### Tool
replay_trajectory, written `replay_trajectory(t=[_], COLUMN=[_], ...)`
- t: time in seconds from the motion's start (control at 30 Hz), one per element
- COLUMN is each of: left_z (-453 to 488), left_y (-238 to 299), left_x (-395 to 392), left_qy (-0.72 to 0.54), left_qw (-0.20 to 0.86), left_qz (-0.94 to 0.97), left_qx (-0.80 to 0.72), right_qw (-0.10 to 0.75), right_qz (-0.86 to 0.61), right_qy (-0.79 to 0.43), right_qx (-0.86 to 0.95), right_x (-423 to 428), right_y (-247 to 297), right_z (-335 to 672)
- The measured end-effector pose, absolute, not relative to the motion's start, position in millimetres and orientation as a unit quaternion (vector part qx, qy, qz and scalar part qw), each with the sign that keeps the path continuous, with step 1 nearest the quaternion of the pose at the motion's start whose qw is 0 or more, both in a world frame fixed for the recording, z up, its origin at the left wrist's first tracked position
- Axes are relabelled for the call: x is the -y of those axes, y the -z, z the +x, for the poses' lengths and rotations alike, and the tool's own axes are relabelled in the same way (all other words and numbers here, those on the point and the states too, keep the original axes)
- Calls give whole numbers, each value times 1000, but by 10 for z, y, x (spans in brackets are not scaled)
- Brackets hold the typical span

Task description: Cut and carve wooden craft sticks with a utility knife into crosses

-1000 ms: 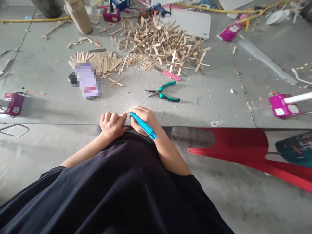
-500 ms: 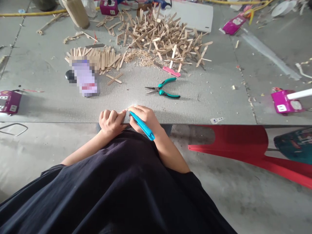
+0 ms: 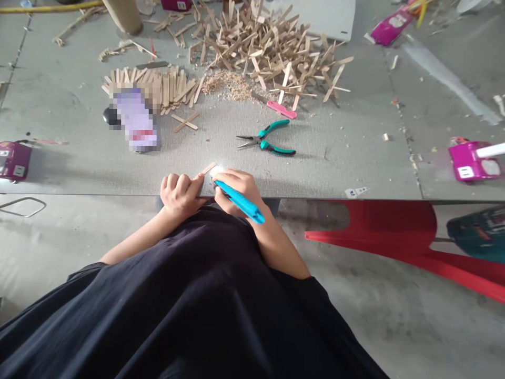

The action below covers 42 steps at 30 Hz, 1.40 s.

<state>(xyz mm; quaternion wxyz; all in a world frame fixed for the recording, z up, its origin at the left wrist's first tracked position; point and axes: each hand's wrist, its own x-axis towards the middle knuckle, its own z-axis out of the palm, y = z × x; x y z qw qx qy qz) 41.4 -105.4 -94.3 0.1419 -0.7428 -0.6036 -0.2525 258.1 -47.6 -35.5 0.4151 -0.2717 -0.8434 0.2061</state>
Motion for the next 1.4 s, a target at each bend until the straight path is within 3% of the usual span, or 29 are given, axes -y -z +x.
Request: replay_trajectory(t=[0.17,0.5,0.7,0.87,1.03,1.23,1.4], left_z=[405,410,402,404,404,408,428], left_y=[934,960,988,1014,1039,971,936], left_x=[1052,1055,1066,1060,1059,1077,1076], left_qy=[256,265,244,283,295,286,299], left_qw=[130,184,160,233,177,252,235], left_qz=[-745,-743,-745,-742,-737,-742,-737], left_qx=[602,586,599,562,581,552,558], right_qw=[443,405,401,406,405,395,389], right_qz=[-293,-283,-277,-271,-270,-273,-277], right_qy=[-223,-249,-247,-243,-241,-243,-233], right_qx=[818,833,837,838,840,843,847], right_x=[440,407,404,402,397,399,399], right_y=[360,317,304,306,319,299,285], right_z=[2556,2502,2504,2504,2510,2515,2508])
